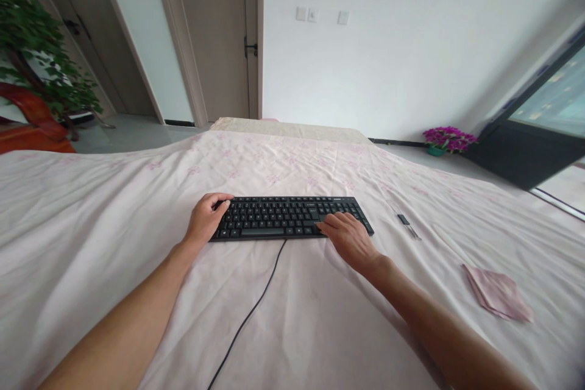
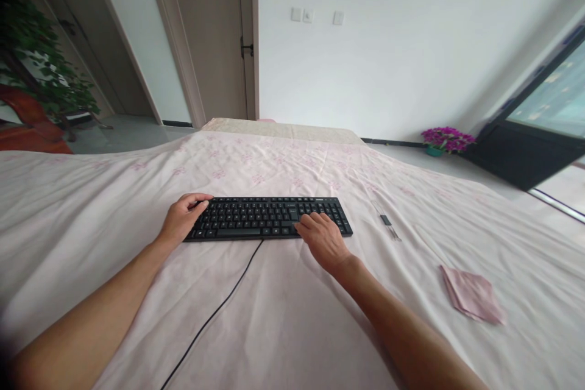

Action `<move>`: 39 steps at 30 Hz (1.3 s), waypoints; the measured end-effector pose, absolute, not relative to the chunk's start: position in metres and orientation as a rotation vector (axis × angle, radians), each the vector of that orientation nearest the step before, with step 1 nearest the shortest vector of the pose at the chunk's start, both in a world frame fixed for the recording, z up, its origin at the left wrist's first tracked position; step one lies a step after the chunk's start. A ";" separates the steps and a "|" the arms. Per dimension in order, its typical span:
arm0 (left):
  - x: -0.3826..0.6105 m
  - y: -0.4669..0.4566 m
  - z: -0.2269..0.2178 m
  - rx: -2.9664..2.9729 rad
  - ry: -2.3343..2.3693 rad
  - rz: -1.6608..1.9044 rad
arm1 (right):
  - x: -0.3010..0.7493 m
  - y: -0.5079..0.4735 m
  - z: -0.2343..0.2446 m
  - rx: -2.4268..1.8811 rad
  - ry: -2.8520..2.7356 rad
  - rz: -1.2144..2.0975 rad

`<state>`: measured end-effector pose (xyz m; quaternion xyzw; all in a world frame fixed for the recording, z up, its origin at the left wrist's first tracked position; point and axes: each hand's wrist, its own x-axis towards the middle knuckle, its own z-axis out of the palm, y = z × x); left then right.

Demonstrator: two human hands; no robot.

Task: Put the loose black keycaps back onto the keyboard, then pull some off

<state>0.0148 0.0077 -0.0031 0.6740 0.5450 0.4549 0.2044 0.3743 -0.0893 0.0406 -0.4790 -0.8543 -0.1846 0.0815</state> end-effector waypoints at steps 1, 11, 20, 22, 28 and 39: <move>0.014 0.008 -0.004 1.883 1.518 1.268 | 0.375 -0.089 0.039 -1.420 -2.546 -0.561; 0.015 0.009 -0.003 1.888 1.520 1.282 | 0.373 -0.093 0.037 -1.402 -2.547 -0.611; 0.015 0.009 -0.004 1.882 1.514 1.287 | 0.367 -0.096 0.037 -1.489 -2.553 -0.641; 0.015 0.009 -0.005 1.883 1.513 1.286 | 0.364 -0.098 0.035 -1.496 -2.563 -0.687; 0.015 0.010 -0.005 1.897 1.517 1.287 | 0.357 -0.109 0.031 -1.525 -2.603 -0.765; 0.017 0.008 -0.003 1.886 1.521 1.308 | 0.348 -0.112 0.045 -1.610 -2.722 -0.594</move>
